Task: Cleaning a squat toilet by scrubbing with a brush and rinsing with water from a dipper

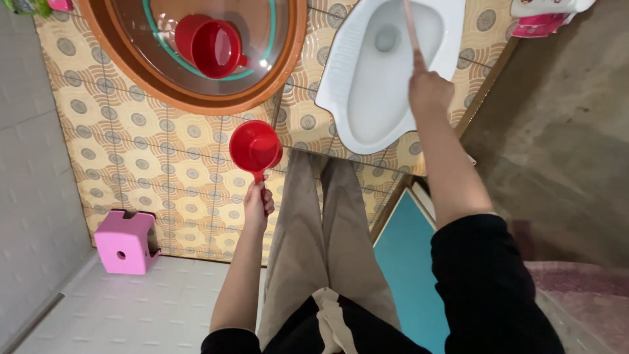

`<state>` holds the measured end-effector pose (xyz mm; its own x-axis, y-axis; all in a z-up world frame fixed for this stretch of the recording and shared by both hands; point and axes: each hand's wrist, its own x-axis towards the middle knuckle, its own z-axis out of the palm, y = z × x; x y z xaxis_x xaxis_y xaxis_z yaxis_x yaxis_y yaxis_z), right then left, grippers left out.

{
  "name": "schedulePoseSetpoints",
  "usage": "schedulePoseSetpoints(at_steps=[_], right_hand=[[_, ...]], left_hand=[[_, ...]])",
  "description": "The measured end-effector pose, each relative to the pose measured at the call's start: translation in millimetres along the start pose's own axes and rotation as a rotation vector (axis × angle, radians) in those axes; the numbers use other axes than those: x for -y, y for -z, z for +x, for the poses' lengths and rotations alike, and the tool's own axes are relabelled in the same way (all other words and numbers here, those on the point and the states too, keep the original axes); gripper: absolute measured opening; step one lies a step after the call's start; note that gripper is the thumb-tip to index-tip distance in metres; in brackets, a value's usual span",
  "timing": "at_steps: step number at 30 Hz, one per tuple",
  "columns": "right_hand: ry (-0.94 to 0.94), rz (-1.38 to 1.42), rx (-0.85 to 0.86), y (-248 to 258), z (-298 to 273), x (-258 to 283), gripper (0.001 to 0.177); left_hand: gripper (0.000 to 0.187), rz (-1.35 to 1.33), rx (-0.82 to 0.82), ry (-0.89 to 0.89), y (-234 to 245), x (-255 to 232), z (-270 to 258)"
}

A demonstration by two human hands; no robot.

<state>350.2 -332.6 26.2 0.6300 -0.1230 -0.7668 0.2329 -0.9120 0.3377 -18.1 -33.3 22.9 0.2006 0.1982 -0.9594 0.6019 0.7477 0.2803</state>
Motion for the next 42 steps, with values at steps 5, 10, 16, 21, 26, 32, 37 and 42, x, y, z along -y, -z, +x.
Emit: schedulePoseSetpoints(at_steps=[5, 10, 16, 21, 26, 32, 37, 42], right_hand=[[0.052, 0.112, -0.214, -41, 26, 34, 0.065], [0.15, 0.198, -0.368, -78, 42, 68, 0.067], [0.187, 0.149, -0.345, -20, 33, 93, 0.077], [0.146, 0.137, -0.203, -19, 22, 20, 0.078], [-0.098, 0.037, 0.024, -56, -8, -74, 0.077], [-0.266, 0.271, -0.115, -124, -10, -114, 0.058], [-0.34, 0.906, -0.164, -132, -26, -91, 0.059], [-0.469, 1.074, -0.106, -157, -14, -121, 0.051]], left_hand=[[0.02, 0.012, -0.019, 0.015, -3, 4, -7], [0.019, 0.034, -0.006, 0.057, -7, 11, -5], [0.023, 0.064, -0.034, 0.038, -4, 20, 2], [0.02, 0.074, -0.015, 0.033, -7, 15, -1], [0.021, 0.113, -0.007, 0.05, -22, 12, 1], [0.024, 0.198, -0.009, 0.047, -49, 14, -5], [0.024, 0.266, 0.021, 0.049, -60, 18, -8], [0.021, 0.346, 0.045, 0.041, -72, -1, -14]])
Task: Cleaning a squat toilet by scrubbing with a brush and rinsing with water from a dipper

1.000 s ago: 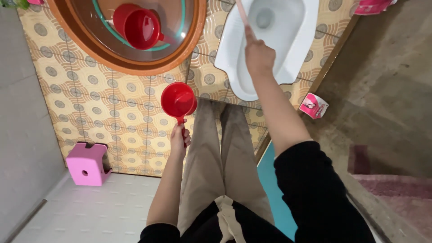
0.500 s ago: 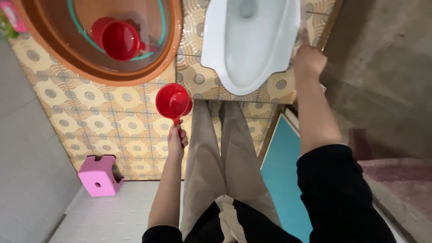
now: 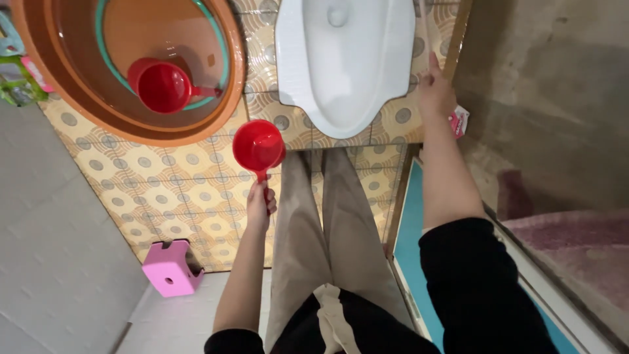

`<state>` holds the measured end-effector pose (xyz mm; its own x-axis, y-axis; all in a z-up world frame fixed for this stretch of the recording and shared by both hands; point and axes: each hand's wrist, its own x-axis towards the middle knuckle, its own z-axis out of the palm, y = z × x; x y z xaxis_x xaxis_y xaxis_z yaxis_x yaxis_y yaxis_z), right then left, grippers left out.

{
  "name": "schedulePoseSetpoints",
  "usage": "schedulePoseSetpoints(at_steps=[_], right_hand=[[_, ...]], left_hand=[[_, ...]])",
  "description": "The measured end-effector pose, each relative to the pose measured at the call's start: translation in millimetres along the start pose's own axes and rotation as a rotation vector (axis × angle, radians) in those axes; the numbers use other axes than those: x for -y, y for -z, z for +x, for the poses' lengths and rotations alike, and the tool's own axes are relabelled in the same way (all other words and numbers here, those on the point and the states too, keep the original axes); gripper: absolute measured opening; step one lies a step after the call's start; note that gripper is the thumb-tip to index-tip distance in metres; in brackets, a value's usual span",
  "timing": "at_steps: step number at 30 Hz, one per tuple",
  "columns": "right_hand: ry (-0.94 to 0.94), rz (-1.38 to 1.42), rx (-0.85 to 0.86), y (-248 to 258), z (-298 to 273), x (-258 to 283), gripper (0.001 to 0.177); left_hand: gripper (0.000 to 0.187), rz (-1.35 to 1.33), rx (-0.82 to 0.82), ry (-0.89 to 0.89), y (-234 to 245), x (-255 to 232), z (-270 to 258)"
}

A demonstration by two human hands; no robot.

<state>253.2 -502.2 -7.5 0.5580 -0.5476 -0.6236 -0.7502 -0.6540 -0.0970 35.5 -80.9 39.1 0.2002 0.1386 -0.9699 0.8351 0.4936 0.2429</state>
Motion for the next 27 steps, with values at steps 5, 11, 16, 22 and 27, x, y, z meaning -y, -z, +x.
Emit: schedulePoseSetpoints(at_steps=[5, 11, 16, 22, 27], right_hand=[[-0.035, -0.271, -0.111, -26, -12, -106, 0.04], [0.211, -0.44, -0.484, -53, -44, -191, 0.032], [0.189, -0.455, -0.111, 7, -5, -106, 0.057], [0.169, -0.461, 0.02, 15, 12, -89, 0.051], [0.285, -0.446, -0.086, -11, -102, -157, 0.044]], left_hand=[[0.01, 0.028, 0.008, -0.07, 2, 4, 11], [0.014, 0.03, 0.015, -0.058, -10, 18, 9], [0.012, 0.065, -0.002, -0.015, -15, 31, 6], [0.02, 0.118, 0.002, -0.02, -18, 30, 10], [0.017, 0.093, 0.011, -0.036, -10, 29, 20]])
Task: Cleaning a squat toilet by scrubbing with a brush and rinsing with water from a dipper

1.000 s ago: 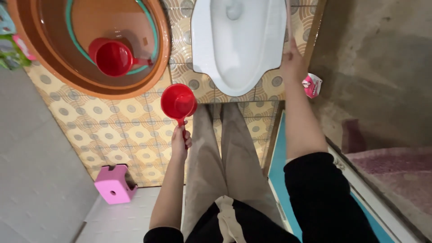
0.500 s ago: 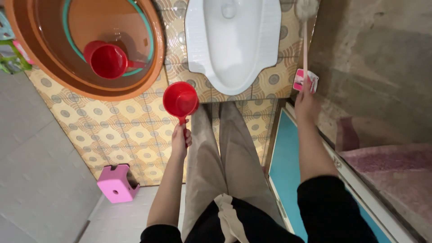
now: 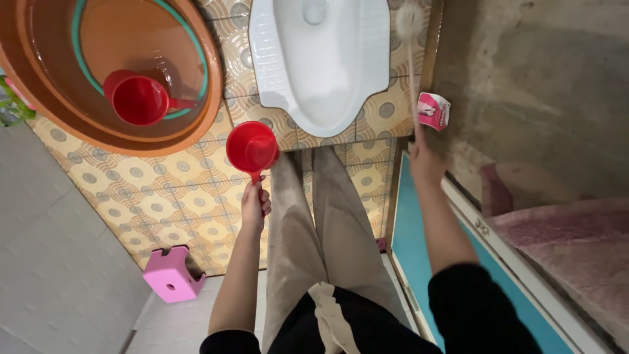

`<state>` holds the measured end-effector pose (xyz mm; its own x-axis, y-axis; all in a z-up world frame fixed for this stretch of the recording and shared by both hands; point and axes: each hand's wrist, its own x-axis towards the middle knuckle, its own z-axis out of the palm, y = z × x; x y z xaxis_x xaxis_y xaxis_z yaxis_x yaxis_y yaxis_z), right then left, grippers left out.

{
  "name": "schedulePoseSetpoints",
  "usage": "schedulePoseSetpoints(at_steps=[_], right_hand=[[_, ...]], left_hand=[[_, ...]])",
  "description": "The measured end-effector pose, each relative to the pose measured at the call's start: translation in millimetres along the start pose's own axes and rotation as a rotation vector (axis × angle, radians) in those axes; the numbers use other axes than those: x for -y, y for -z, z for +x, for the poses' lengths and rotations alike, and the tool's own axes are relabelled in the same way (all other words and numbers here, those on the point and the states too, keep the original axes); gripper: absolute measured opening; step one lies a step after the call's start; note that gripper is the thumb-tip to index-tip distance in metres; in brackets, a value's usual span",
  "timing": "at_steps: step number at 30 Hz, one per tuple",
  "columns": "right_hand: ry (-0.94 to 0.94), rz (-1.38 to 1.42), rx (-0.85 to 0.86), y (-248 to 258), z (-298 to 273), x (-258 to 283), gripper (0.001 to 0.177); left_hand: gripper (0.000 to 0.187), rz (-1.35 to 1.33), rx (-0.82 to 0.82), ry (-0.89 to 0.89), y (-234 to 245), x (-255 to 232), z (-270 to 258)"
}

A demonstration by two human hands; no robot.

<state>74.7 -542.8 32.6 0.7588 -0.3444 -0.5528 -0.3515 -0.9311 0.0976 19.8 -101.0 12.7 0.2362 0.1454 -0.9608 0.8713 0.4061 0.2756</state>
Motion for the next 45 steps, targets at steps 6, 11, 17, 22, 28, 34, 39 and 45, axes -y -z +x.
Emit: schedulePoseSetpoints(at_steps=[6, 11, 17, 22, 28, 34, 39, 45], right_hand=[[-0.128, 0.133, 0.212, -7, 4, 13, 0.055], [-0.094, 0.087, 0.139, 14, 104, 33, 0.056], [-0.13, 0.156, 0.197, 73, 120, 50, 0.055], [-0.171, 0.114, 0.344, 90, 37, 44, 0.053], [-0.106, 0.059, 0.255, 49, 69, 11, 0.053], [0.05, 0.194, 0.17, 108, 132, 36, 0.052], [-0.013, 0.083, 0.199, 120, 123, 43, 0.05], [-0.13, 0.067, 0.368, 85, 67, 14, 0.053]], left_hand=[[0.017, 0.019, -0.013, 0.004, 2, 4, -2], [0.021, 0.065, -0.018, 0.007, 2, 6, -1], [0.024, 0.058, -0.02, 0.056, -9, -4, -10], [0.02, 0.054, 0.0, 0.013, -3, 5, -3], [0.02, 0.05, 0.0, -0.009, -5, 3, -3], [0.019, 0.042, 0.005, 0.005, -13, 6, -7], [0.018, 0.036, 0.023, 0.006, -18, 10, -11], [0.02, 0.054, 0.008, 0.006, -12, 5, -11]])
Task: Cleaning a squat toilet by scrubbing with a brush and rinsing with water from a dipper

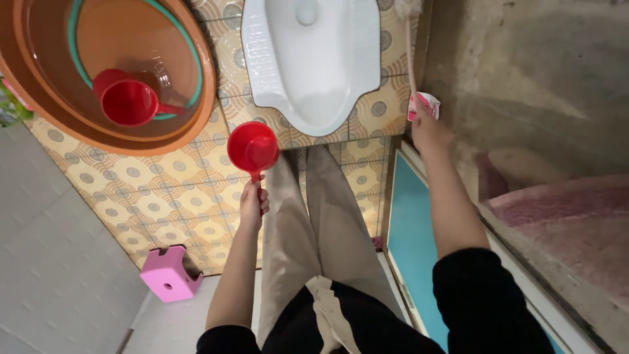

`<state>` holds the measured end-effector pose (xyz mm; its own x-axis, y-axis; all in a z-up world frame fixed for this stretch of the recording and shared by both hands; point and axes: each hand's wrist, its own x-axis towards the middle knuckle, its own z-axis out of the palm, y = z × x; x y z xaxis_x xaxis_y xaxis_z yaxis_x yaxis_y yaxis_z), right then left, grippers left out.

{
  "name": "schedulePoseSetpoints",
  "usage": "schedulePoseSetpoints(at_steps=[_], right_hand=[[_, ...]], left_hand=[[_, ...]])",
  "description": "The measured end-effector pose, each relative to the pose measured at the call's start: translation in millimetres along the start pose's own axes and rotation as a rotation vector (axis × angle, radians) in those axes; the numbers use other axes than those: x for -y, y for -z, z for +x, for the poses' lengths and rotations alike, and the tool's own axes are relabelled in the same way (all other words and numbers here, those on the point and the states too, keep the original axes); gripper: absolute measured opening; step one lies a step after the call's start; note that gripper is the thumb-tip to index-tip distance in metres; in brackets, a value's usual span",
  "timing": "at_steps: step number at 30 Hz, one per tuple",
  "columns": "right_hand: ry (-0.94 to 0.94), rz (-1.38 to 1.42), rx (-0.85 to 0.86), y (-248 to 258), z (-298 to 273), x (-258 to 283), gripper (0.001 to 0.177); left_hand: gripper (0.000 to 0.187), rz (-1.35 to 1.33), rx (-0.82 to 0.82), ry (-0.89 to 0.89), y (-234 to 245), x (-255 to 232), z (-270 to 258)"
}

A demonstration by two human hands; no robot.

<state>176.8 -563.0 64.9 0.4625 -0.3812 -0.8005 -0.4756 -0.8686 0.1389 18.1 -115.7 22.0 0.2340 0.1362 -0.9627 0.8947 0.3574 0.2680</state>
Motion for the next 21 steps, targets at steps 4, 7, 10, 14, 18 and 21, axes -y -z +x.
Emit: schedulePoseSetpoints(at_steps=[4, 7, 10, 14, 18, 21], right_hand=[[0.002, -0.067, 0.011, 23, -3, 14, 0.05], [0.049, -0.046, -0.113, 34, 41, 19, 0.046], [0.187, -0.09, -0.207, 52, 56, 38, 0.053], [0.235, -0.177, -0.265, 38, 50, 26, 0.064], [0.045, -0.116, -0.106, -3, 28, -5, 0.049], [0.009, -0.109, -0.088, 1, 7, -8, 0.051]], left_hand=[[0.019, 0.012, -0.017, 0.0, 4, -9, -2], [0.021, 0.005, -0.038, 0.003, 9, -2, 7], [0.022, -0.027, -0.061, 0.079, -7, -17, -10], [0.022, -0.046, 0.014, 0.012, -9, 1, -8], [0.015, -0.053, -0.017, 0.007, -3, 12, -1], [0.018, -0.05, -0.017, 0.0, -7, 1, -5]])
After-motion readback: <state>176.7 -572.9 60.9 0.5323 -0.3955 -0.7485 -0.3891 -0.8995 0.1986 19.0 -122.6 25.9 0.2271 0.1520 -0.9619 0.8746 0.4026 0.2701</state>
